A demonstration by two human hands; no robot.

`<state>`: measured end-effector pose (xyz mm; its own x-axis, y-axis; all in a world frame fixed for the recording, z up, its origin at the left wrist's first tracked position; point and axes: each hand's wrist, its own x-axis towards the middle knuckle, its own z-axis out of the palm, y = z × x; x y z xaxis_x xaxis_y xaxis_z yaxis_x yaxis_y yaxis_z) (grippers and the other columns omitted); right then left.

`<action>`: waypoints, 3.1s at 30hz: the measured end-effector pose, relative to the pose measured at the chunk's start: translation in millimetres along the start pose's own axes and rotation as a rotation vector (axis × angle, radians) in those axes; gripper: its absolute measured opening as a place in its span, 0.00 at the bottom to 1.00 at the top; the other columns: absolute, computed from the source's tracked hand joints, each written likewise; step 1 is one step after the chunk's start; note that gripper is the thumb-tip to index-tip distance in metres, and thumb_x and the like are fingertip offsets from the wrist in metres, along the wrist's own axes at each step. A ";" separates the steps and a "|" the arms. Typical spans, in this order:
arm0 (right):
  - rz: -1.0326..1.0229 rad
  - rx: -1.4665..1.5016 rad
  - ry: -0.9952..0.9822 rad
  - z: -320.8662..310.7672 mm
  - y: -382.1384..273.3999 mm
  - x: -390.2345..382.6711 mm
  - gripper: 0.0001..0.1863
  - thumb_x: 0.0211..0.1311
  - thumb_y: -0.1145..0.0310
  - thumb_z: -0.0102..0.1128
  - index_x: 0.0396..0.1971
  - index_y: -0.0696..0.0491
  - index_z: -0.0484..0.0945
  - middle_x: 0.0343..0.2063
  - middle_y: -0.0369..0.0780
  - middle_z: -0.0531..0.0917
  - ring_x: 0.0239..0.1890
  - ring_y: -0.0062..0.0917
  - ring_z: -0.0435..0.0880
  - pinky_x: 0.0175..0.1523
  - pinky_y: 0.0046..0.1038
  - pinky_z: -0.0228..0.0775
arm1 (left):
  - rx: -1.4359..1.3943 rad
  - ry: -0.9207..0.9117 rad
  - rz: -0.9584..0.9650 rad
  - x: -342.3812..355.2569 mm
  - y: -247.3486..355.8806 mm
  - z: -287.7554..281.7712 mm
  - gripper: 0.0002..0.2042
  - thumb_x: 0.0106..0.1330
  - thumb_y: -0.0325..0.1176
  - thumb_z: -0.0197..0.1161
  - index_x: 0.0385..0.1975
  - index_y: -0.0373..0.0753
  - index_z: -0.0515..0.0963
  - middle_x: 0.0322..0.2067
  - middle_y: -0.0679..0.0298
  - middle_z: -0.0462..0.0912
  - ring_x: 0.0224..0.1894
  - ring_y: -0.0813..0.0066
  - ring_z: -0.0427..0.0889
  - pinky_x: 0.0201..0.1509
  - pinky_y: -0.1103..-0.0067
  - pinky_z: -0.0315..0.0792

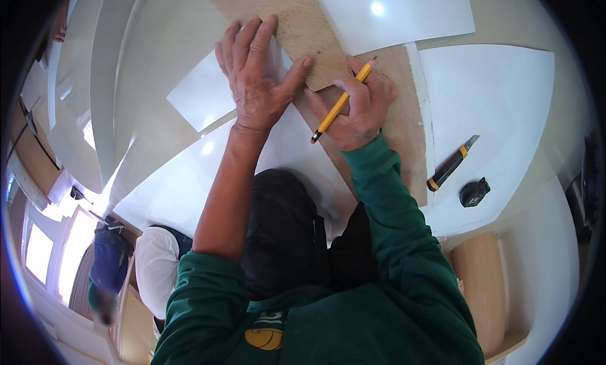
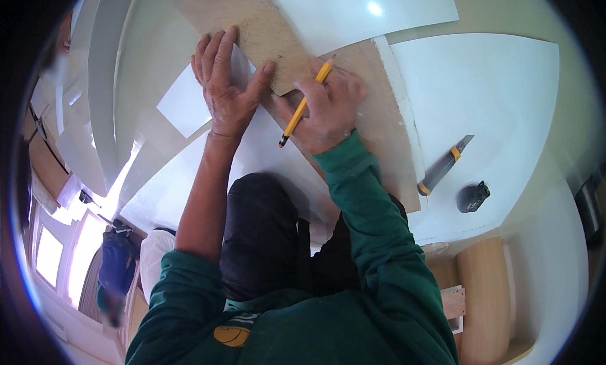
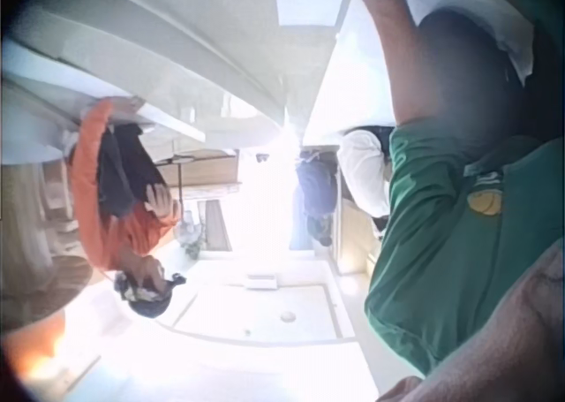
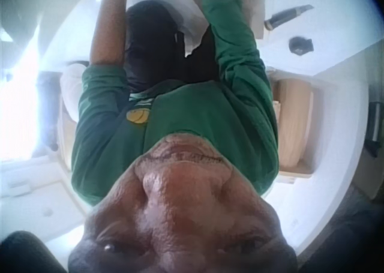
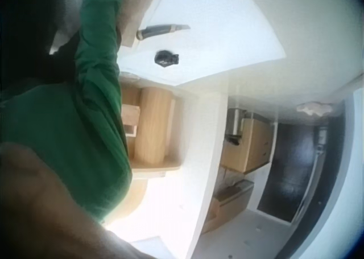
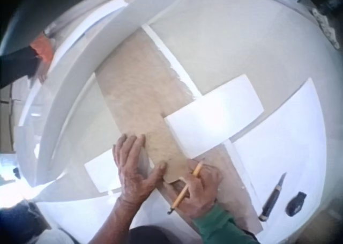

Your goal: The person kneels on the floor and uses a tape measure and pencil to mark measurements on white panels. They then use a utility knife to cut the panels along the marked lines. Other people are visible in the background working on similar tasks.

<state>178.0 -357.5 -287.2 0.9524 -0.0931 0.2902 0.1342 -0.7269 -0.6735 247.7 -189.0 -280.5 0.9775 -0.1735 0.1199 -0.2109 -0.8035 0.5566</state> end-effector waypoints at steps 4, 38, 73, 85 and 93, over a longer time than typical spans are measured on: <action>0.015 -0.009 -0.003 -3.5 -5.8 0.0 0.29 0.39 0.60 0.83 0.41 0.49 0.75 0.52 0.47 0.81 0.50 0.40 0.75 0.56 0.43 0.60 | -0.001 -0.005 -0.006 -1.9 2.4 -5.4 0.37 0.47 0.47 0.78 0.59 0.40 0.76 0.56 0.54 0.75 0.65 0.47 0.65 0.69 0.54 0.53; -0.017 -0.020 0.004 -0.7 -1.5 2.6 0.29 0.38 0.58 0.82 0.40 0.48 0.75 0.52 0.47 0.80 0.50 0.40 0.74 0.56 0.43 0.60 | -0.041 0.007 -0.003 0.9 -0.8 -3.5 0.37 0.47 0.47 0.78 0.59 0.41 0.76 0.56 0.53 0.74 0.65 0.47 0.64 0.69 0.55 0.54; 0.010 0.018 0.026 -1.3 1.7 0.5 0.25 0.43 0.58 0.77 0.41 0.47 0.76 0.49 0.45 0.79 0.49 0.42 0.76 0.54 0.47 0.61 | 0.025 -0.298 -0.141 18.1 47.7 -28.0 0.10 0.59 0.28 0.71 0.40 0.40 0.84 0.37 0.58 0.81 0.41 0.61 0.81 0.44 0.67 0.75; 0.236 -0.194 -0.312 -121.3 25.0 -30.2 0.28 0.45 0.73 0.69 0.51 0.50 0.76 0.38 0.43 0.76 0.44 0.40 0.75 0.52 0.44 0.64 | 0.040 -0.690 -0.165 67.0 43.5 -39.7 0.09 0.62 0.31 0.67 0.35 0.31 0.81 0.29 0.58 0.85 0.33 0.69 0.82 0.42 0.74 0.75; 0.718 -0.704 0.168 -288.8 115.7 -175.7 0.43 0.43 0.53 0.80 0.57 0.61 0.71 0.49 0.51 0.77 0.54 0.48 0.74 0.61 0.45 0.67 | 0.065 -0.677 0.004 84.7 26.9 -22.9 0.07 0.55 0.30 0.68 0.29 0.35 0.79 0.25 0.60 0.81 0.28 0.73 0.80 0.37 0.72 0.75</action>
<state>-52.8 -621.7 -219.8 0.6870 -0.7194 0.1028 -0.6965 -0.6922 -0.1893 324.9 -212.2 -236.5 0.7653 -0.4775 -0.4316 -0.2346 -0.8313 0.5038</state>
